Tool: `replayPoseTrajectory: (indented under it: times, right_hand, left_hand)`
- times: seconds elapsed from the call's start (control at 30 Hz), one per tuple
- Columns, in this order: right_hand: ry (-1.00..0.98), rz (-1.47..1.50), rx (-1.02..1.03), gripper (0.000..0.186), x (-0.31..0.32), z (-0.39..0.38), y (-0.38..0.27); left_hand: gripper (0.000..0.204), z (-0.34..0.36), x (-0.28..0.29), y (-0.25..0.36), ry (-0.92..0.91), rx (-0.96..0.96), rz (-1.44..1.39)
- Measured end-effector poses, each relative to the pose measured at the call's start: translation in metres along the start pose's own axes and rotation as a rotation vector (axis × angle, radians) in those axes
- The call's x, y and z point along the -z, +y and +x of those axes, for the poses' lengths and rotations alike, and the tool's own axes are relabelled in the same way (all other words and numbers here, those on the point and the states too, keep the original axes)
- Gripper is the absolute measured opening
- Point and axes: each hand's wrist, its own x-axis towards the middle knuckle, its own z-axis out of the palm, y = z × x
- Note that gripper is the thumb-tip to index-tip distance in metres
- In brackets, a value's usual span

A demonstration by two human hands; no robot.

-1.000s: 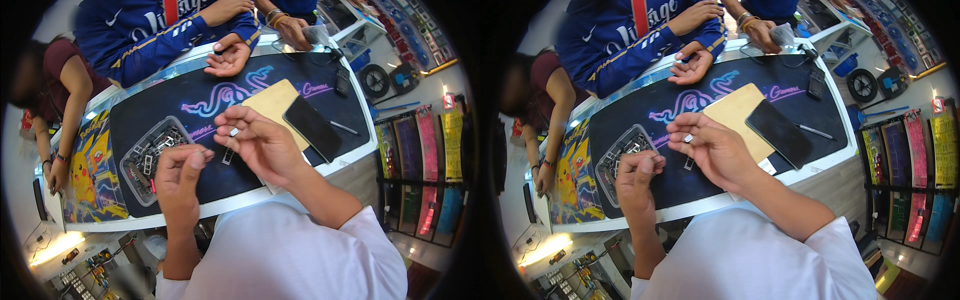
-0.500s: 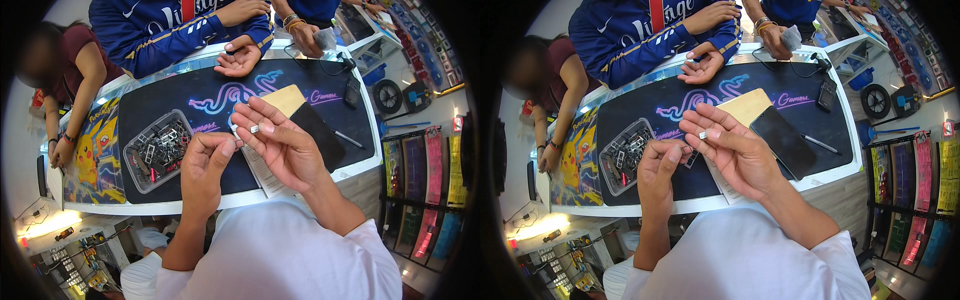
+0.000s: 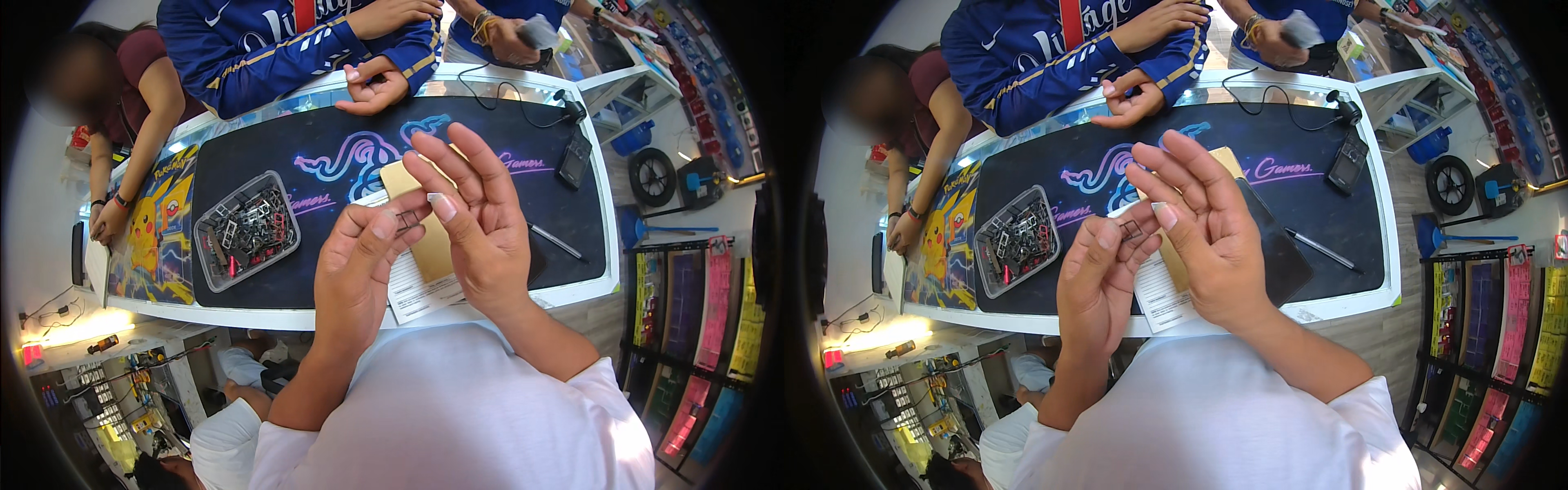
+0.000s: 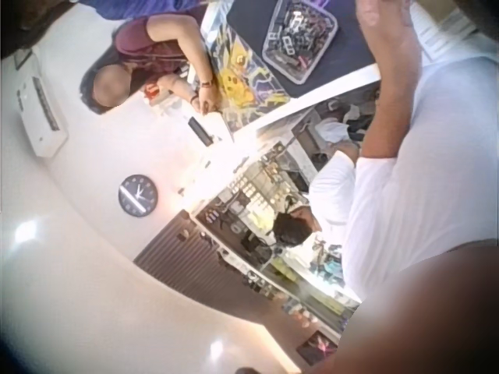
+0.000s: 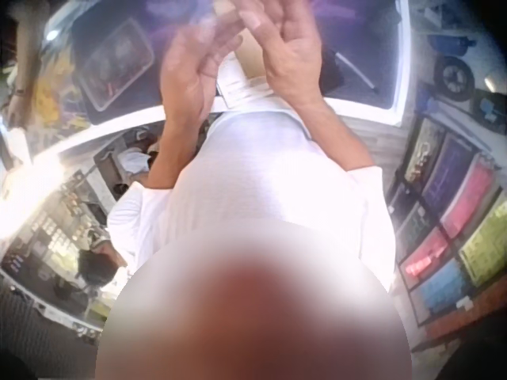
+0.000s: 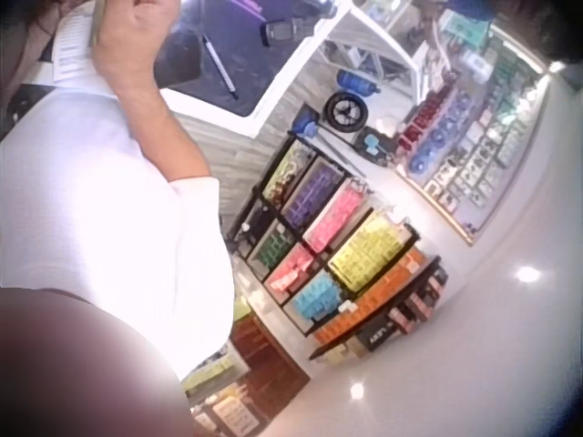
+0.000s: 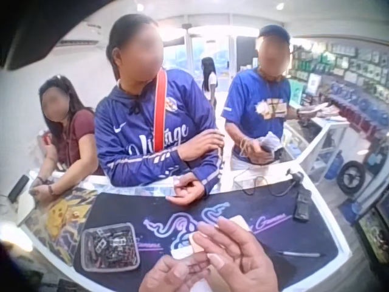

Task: The person handles a smartphone and small electronic components at a service counter. They repeatedly pick up and inspect a SIM tray and other small parts from a container, then place them back. The person also briefly handles a SIM ejector tool and interacts with a coworker.

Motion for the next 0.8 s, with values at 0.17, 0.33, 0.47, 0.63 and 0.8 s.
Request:
replayPoseTrajectory:
  times: [0.17, 0.33, 0.47, 0.63, 0.8]
  right_hand:
    - [-0.062, -0.179, 0.079, 0.050, 0.011, 0.001, 0.000]
    - [-0.064, -0.356, 0.012, 0.036, 0.025, 0.000, -0.006]
    - [-0.086, -0.650, 0.184, 0.021, 0.036, 0.006, -0.012]
    - [0.037, -0.394, -0.043, 0.016, 0.029, 0.000, -0.024]
    - [0.082, -0.137, -0.272, 0.017, 0.025, 0.000, -0.032]
  left_hand:
    - [0.020, -0.003, -0.012, -0.006, 0.012, -0.011, 0.050]
    - [0.022, 0.000, -0.014, -0.006, 0.027, -0.092, 0.105]
    - [0.023, 0.001, -0.017, -0.003, 0.034, -0.102, 0.122]
    - [0.021, 0.004, -0.022, -0.001, 0.044, -0.122, 0.175]
    - [0.019, 0.007, -0.016, -0.002, 0.066, -0.127, 0.217]
